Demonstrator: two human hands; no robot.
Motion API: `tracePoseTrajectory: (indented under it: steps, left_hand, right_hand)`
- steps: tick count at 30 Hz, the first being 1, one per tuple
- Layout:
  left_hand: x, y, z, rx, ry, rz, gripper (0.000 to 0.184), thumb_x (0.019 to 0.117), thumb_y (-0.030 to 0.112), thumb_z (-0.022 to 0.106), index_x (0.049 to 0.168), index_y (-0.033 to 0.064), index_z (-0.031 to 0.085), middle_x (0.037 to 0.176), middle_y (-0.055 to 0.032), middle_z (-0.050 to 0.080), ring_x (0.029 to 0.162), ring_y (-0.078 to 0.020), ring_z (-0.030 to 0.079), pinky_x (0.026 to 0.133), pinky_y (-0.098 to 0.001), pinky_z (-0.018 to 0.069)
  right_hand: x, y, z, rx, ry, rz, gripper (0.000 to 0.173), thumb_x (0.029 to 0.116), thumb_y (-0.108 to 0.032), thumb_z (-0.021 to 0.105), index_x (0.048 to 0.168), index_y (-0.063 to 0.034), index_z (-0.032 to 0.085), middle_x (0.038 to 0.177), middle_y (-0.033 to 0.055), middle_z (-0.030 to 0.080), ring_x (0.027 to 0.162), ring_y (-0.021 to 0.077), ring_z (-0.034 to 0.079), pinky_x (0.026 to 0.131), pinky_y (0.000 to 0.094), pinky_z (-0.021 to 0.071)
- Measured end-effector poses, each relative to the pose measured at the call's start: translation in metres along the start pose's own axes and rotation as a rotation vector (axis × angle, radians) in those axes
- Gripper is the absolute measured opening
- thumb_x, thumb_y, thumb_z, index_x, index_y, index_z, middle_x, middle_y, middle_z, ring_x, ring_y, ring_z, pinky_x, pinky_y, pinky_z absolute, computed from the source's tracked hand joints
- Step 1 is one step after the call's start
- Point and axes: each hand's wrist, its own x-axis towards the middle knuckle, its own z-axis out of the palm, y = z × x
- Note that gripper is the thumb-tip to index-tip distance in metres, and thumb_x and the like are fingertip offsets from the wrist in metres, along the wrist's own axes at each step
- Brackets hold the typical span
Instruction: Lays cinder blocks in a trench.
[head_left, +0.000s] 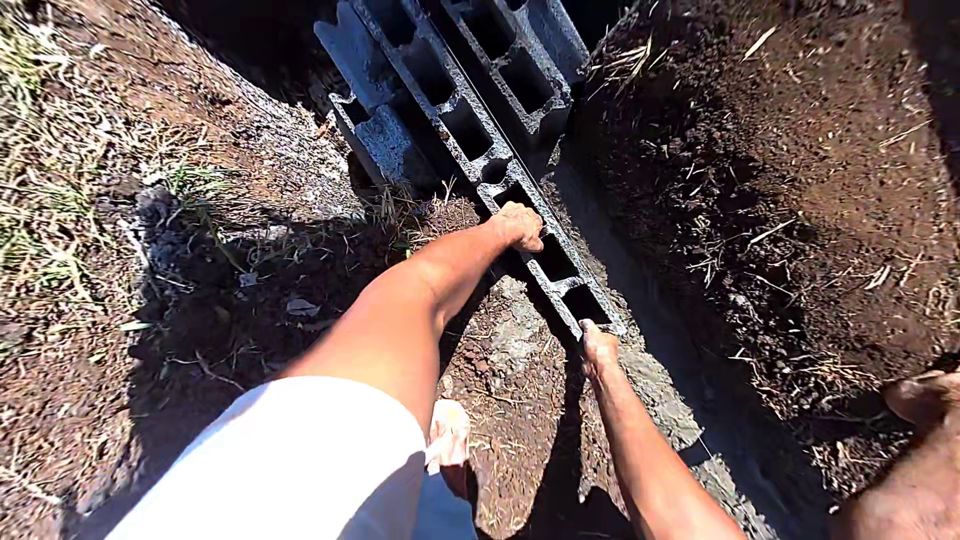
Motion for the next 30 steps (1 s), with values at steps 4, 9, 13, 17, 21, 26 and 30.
tracePoseTrajectory:
  steps: [4,9,13,17,21,26,30]
  left_hand:
    - [0.0006,-0.0001,0.0021,0.006,0.012,0.005,0.054,0.0980,0.051,0.055,0.105,0.0002,0.070,0.112,-0.0230,0.070,0.112,-0.0415,0.065,0.091,-0.0638,0.0476]
    - [0.0018,-0.0012,0.0028,0.036,0.002,0.028,0.056,0.0993,0.052,0.053,0.106,-0.0007,0.070,0.115,-0.0243,0.069,0.114,-0.0428,0.064,0.090,-0.0649,0.0479]
    - [0.0037,0.0001,0.0005,0.040,-0.001,0.026,0.056,0.0987,0.053,0.054,0.105,-0.0008,0.070,0.112,-0.0242,0.069,0.112,-0.0427,0.065,0.089,-0.0650,0.0480]
    - [0.0009,0.0001,-0.0042,0.026,-0.010,0.001,0.056,0.0986,0.053,0.055,0.106,-0.0009,0.070,0.113,-0.0243,0.069,0.112,-0.0430,0.064,0.089,-0.0650,0.0480]
    - [-0.0042,0.0026,-0.0034,0.008,-0.001,-0.005,0.055,0.0975,0.052,0.057,0.102,-0.0015,0.071,0.111,-0.0251,0.069,0.111,-0.0435,0.065,0.089,-0.0655,0.0482]
    - [-0.0039,-0.0002,0.0003,0.011,0.002,0.001,0.056,0.0983,0.053,0.056,0.104,-0.0012,0.070,0.112,-0.0252,0.069,0.111,-0.0436,0.065,0.089,-0.0657,0.0481]
    - [-0.0032,0.0001,-0.0007,0.020,-0.010,0.007,0.056,0.0990,0.052,0.055,0.105,-0.0014,0.070,0.113,-0.0253,0.069,0.113,-0.0437,0.064,0.090,-0.0656,0.0475]
  right_hand:
    - [-0.0025,-0.0009,-0.0017,-0.061,0.022,-0.005,0.049,0.1016,-0.035,0.062,0.126,0.0068,0.059,0.118,0.0260,0.062,0.106,0.0343,0.062,0.090,0.0542,0.0510]
    - [-0.0064,-0.0036,-0.0042,-0.104,0.028,0.006,0.053,0.1018,-0.037,0.062,0.130,0.0073,0.057,0.124,0.0273,0.060,0.112,0.0350,0.061,0.094,0.0542,0.0498]
    - [-0.0016,-0.0024,-0.0067,-0.104,0.029,-0.007,0.051,0.1007,-0.037,0.064,0.125,0.0081,0.059,0.119,0.0261,0.062,0.107,0.0332,0.062,0.091,0.0526,0.0506]
    - [0.0007,-0.0047,-0.0065,-0.111,0.021,-0.009,0.052,0.1001,-0.037,0.065,0.126,0.0078,0.059,0.116,0.0246,0.062,0.102,0.0313,0.062,0.089,0.0509,0.0519]
    - [-0.0036,-0.0052,-0.0081,-0.112,0.014,0.004,0.052,0.0999,-0.036,0.066,0.127,0.0077,0.058,0.117,0.0244,0.062,0.104,0.0311,0.062,0.089,0.0507,0.0517]
    - [-0.0033,-0.0040,-0.0068,-0.109,0.021,0.009,0.050,0.0992,-0.036,0.067,0.124,0.0073,0.060,0.113,0.0230,0.063,0.100,0.0299,0.062,0.087,0.0499,0.0513]
    - [-0.0013,-0.0039,-0.0076,-0.112,0.020,0.008,0.051,0.0986,-0.037,0.067,0.123,0.0073,0.060,0.113,0.0231,0.063,0.100,0.0302,0.062,0.087,0.0501,0.0514]
